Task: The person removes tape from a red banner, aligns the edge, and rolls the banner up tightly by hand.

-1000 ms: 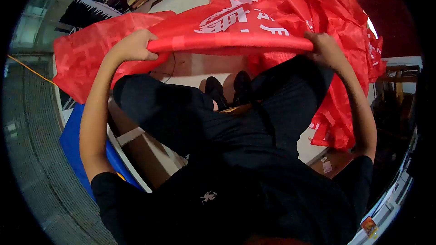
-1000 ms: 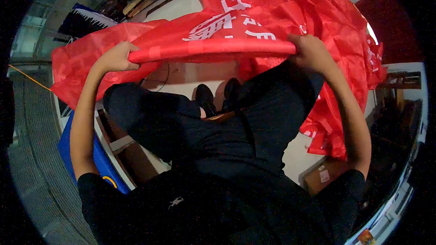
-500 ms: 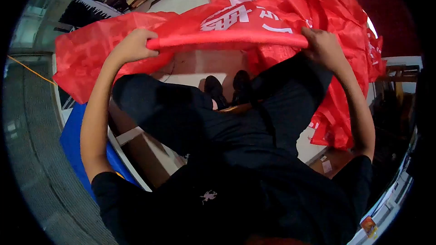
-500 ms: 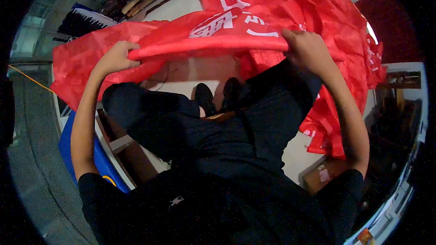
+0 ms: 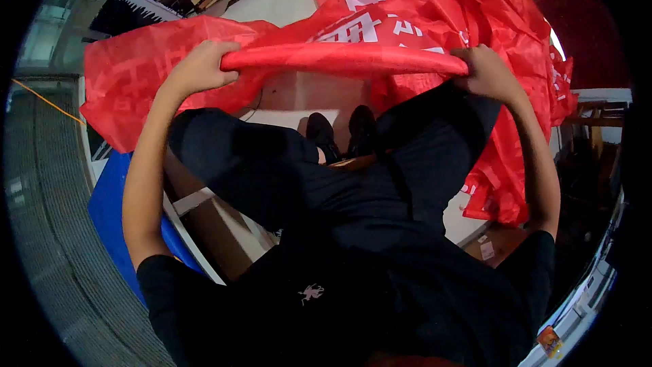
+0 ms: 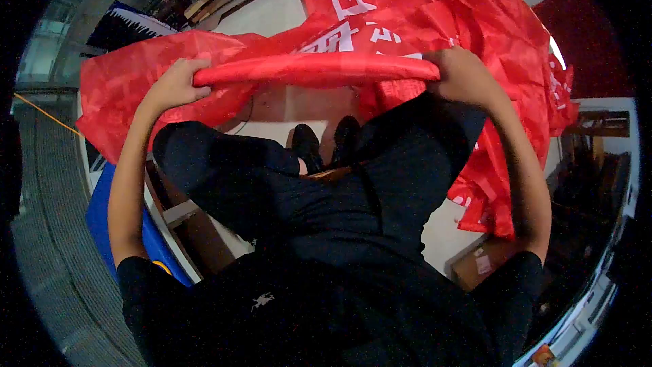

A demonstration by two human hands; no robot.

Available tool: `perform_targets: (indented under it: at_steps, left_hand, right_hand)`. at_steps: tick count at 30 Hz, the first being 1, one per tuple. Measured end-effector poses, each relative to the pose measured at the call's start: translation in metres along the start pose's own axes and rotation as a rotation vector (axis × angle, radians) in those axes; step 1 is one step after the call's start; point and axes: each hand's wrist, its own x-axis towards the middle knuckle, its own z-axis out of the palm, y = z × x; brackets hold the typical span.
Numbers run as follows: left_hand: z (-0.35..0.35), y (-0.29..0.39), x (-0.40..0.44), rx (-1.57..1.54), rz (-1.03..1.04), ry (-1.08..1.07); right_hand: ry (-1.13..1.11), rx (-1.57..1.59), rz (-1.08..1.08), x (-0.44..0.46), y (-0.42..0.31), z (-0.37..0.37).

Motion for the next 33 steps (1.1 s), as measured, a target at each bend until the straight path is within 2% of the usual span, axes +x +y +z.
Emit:
perform_targets:
  at_steps: [1, 3, 4, 5, 6, 7, 8, 9, 10, 11, 12, 13, 15, 16, 17, 19, 20, 21, 23, 24, 25, 26, 27, 29, 31, 32, 33]
  left_hand:
    - [-0.002, 0.000, 0.003, 0.038, -0.045, 0.013]
    - [-0.009, 0.003, 0.004, 0.078, -0.090, 0.020]
    - [-0.015, 0.006, 0.004, -0.063, -0.188, -0.245]
    - [-0.018, 0.010, 0.006, -0.209, -0.288, -0.508]
    - [-0.017, 0.009, 0.010, -0.216, -0.289, -0.511]
    - [-0.011, 0.006, 0.011, -0.157, -0.228, -0.376]
    - [-0.006, 0.004, 0.012, -0.095, -0.166, -0.240]
    - [-0.004, 0.001, 0.011, -0.033, -0.106, -0.106]
    - [-0.007, -0.004, 0.012, -0.034, -0.108, -0.110]
    - [-0.017, -0.006, 0.018, 0.038, -0.148, -0.219]
    - [-0.023, -0.004, 0.023, 0.113, -0.188, -0.319]
    - [-0.024, 0.001, 0.024, 0.113, -0.186, -0.317]
    - [-0.016, 0.012, 0.015, -0.189, -0.072, -0.238]
    - [-0.007, 0.012, 0.017, 0.001, -0.053, -0.054]
    - [-0.007, 0.007, 0.016, 0.005, -0.052, -0.053]
    - [-0.009, 0.007, 0.017, 0.081, -0.035, -0.068]
    - [-0.007, 0.008, 0.018, 0.083, -0.033, -0.064]
    - [0.000, 0.012, 0.017, 0.134, -0.006, 0.034]
    - [0.007, 0.019, 0.018, 0.247, 0.044, 0.239]
    - [0.003, 0.021, 0.020, 0.252, 0.046, 0.237]
    - [-0.004, 0.022, 0.022, 0.203, -0.005, 0.090]
    - [-0.008, 0.023, 0.023, 0.153, -0.056, -0.048]
    - [-0.007, 0.023, 0.024, 0.152, -0.057, -0.044]
    - [-0.001, 0.022, 0.022, 0.177, -0.010, 0.084]
    - [0.002, 0.024, 0.026, 0.169, -0.024, 0.049]
    - [0.001, 0.024, 0.027, 0.155, -0.039, 0.001]
    - [-0.003, 0.026, 0.028, 0.165, -0.041, 0.014]
  right_hand:
    - [0.002, 0.001, 0.001, 0.002, -0.001, -0.008]
    - [-0.566, 0.413, 0.072, 0.005, -0.007, -0.022]
    - [-0.369, 0.425, -0.071, 0.003, -0.003, -0.012]
    - [-0.370, 0.424, -0.070, 0.003, -0.005, -0.011]
    - [-0.202, 0.147, 0.043, 0.006, -0.010, -0.012]
    - [-0.026, -0.133, 0.152, 0.006, -0.013, -0.010]
    - [-0.038, -0.011, 0.062, 0.006, -0.011, -0.012]
    - [-0.038, -0.011, 0.061, 0.007, -0.013, -0.014]
    - [-0.240, 0.196, 0.024, 0.010, -0.015, -0.021]
    - [-0.439, 0.410, -0.010, 0.015, -0.018, -0.028]
    - [-0.207, 0.350, -0.083, 0.016, -0.011, -0.016]
    - [-0.206, 0.348, -0.082, 0.015, -0.009, -0.014]
    - [-0.043, -0.026, 0.070, 0.013, -0.010, -0.007]
    - [-0.234, 0.193, 0.024, 0.009, 0.002, -0.004]
    - [-0.231, 0.193, 0.024, 0.011, -0.002, -0.002]
    - [-0.091, 0.157, -0.093, 0.009, -0.010, 0.001]
    - [0.098, -0.115, 0.084, 0.009, -0.028, 0.002]
    - [0.092, -0.117, 0.085, 0.007, -0.021, -0.001]
    - [-0.345, 0.289, 0.094, 0.012, -0.008, -0.012]
    - [-0.556, 0.432, 0.044, 0.012, -0.019, -0.025]
    - [-0.559, 0.443, 0.045, 0.010, -0.022, -0.017]
    - [-0.254, 0.181, 0.010, 0.009, -0.022, -0.007]
    - [0.052, -0.086, -0.025, 0.008, -0.019, 0.003]
    - [0.097, -0.070, 0.045, 0.013, -0.006, 0.008]
    - [-0.718, 0.640, 0.073, 0.015, 0.001, 0.000]
    - [-0.597, 0.751, -0.008, 0.012, -0.003, 0.006]
    - [-0.587, 0.741, -0.019, 0.013, -0.003, 0.004]
